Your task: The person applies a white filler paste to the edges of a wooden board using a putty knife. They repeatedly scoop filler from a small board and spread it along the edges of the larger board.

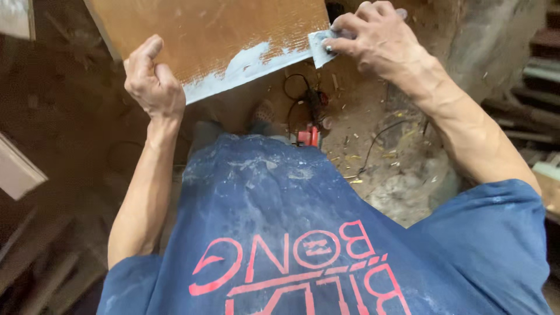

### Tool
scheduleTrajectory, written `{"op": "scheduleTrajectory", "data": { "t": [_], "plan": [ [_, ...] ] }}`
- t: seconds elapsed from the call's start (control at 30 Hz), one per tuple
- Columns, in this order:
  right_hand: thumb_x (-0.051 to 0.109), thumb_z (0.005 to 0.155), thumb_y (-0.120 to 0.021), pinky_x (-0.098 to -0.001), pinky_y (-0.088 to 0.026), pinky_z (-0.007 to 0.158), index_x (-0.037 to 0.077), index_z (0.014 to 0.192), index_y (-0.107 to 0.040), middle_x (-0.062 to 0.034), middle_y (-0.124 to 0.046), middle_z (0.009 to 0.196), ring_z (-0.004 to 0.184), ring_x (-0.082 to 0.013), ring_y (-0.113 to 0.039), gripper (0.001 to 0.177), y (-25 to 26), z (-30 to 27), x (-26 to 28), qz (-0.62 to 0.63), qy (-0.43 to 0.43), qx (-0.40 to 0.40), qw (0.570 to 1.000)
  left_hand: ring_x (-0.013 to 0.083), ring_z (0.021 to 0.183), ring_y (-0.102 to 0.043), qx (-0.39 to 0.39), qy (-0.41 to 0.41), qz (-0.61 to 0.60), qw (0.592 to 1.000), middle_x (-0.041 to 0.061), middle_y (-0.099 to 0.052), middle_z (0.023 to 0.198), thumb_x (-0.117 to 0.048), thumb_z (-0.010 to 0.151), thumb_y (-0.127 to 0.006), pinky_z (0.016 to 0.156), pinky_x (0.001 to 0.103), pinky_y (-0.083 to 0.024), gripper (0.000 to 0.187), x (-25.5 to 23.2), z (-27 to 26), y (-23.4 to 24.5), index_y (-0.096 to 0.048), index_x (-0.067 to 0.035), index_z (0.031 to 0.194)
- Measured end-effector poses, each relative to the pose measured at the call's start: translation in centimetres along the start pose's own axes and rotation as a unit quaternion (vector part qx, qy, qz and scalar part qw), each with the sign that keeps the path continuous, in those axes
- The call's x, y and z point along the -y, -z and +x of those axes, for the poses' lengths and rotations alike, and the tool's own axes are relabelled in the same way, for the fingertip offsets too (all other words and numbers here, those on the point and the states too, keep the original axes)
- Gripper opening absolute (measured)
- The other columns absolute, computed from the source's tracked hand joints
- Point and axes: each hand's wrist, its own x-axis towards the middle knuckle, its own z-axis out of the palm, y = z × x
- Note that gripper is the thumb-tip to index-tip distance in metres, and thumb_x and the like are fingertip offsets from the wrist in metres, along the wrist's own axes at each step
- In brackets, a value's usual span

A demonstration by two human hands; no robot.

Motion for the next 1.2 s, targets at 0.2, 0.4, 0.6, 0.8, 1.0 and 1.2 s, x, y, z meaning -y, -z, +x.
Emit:
{"op": "scheduleTrajectory", "data": {
  "t": [0.2, 0.4, 0.6, 0.8, 1.0, 1.2],
  "plan": [
    [0.014, 0.086, -0.08, -0.04, -0.048, 0.11, 0.04, 0.131, -0.068, 0.0062, -0.064, 0.134, 0.128, -0.0179, -0.059, 0.054, -0.3, -0.5, -4.1, -0.178, -0.047, 0.07, 0.98, 0.0323, 0.113, -0.07, -0.028, 0.075, 0.053, 0.995, 0.017, -0.076, 0.12, 0.006, 0.085, -0.051, 0.103, 0.04, -0.056, 0.039, 3.9, -0.9, 2.7, -0.075, 0.003, 0.115],
    [0.002, 0.116, -0.065, -0.0327, -0.051, 0.069, 0.009, 0.144, -0.069, -0.012, -0.061, 0.108, 0.09, -0.0174, -0.056, 0.029, -0.9, -2.7, -5.3, 0.245, -0.191, -0.196, 0.93, 0.038, 0.113, -0.067, -0.002, 0.19, 0.043, 0.981, 0.026, -0.068, 0.122, -0.019, 0.1, -0.064, 0.099, 0.046, -0.05, 0.037, 7.7, 1.1, 3.7, -0.066, 0.009, 0.124],
    [0.012, 0.111, -0.049, -0.0264, -0.061, 0.057, -0.001, 0.12, -0.063, -0.0077, -0.07, 0.091, 0.07, -0.0103, -0.068, 0.022, 0.1, 5.4, -1.0, 0.673, -0.4, -0.255, 0.568, 0.0374, 0.082, -0.069, 0.049, 0.301, 0.065, 0.95, 0.024, -0.071, 0.088, -0.038, 0.093, -0.064, 0.079, 0.048, -0.051, 0.039, 8.8, 5.5, 1.6, -0.068, 0.002, 0.097],
    [0.033, 0.094, -0.079, -0.0287, -0.056, 0.053, 0.0, 0.1, -0.065, -0.0063, -0.068, 0.079, 0.063, -0.0143, -0.064, 0.036, 1.4, 15.7, -5.8, 0.53, -0.498, -0.191, 0.659, 0.0453, 0.077, -0.064, -0.008, 0.281, 0.108, 0.954, 0.028, -0.066, 0.079, -0.039, 0.089, -0.068, 0.076, 0.053, -0.05, 0.043, 16.0, 9.6, -2.9, -0.062, 0.003, 0.08],
    [0.051, 0.087, -0.084, -0.0404, -0.056, 0.082, -0.01, 0.09, -0.07, -0.0287, -0.072, 0.094, 0.089, -0.0309, -0.072, 0.062, -2.6, 22.3, -8.8, 0.332, -0.541, -0.111, 0.765, 0.0436, 0.09, -0.07, 0.02, 0.41, 0.071, 0.909, 0.031, -0.07, 0.09, -0.052, 0.086, -0.067, 0.087, 0.05, -0.052, 0.058, 20.4, 13.2, -6.2, -0.069, 0.005, 0.082],
    [0.049, 0.085, -0.08, -0.0386, -0.055, 0.085, 0.0, 0.1, -0.075, -0.0218, -0.075, 0.101, 0.096, -0.028, -0.074, 0.052, -4.5, 26.6, -9.1, 0.398, -0.573, -0.125, 0.706, 0.0437, 0.104, -0.068, 0.038, 0.482, 0.064, 0.873, 0.033, -0.07, 0.106, -0.067, 0.083, -0.064, 0.091, 0.05, -0.052, 0.077, 18.6, 16.2, -6.9, -0.073, 0.008, 0.099]
  ]
}}
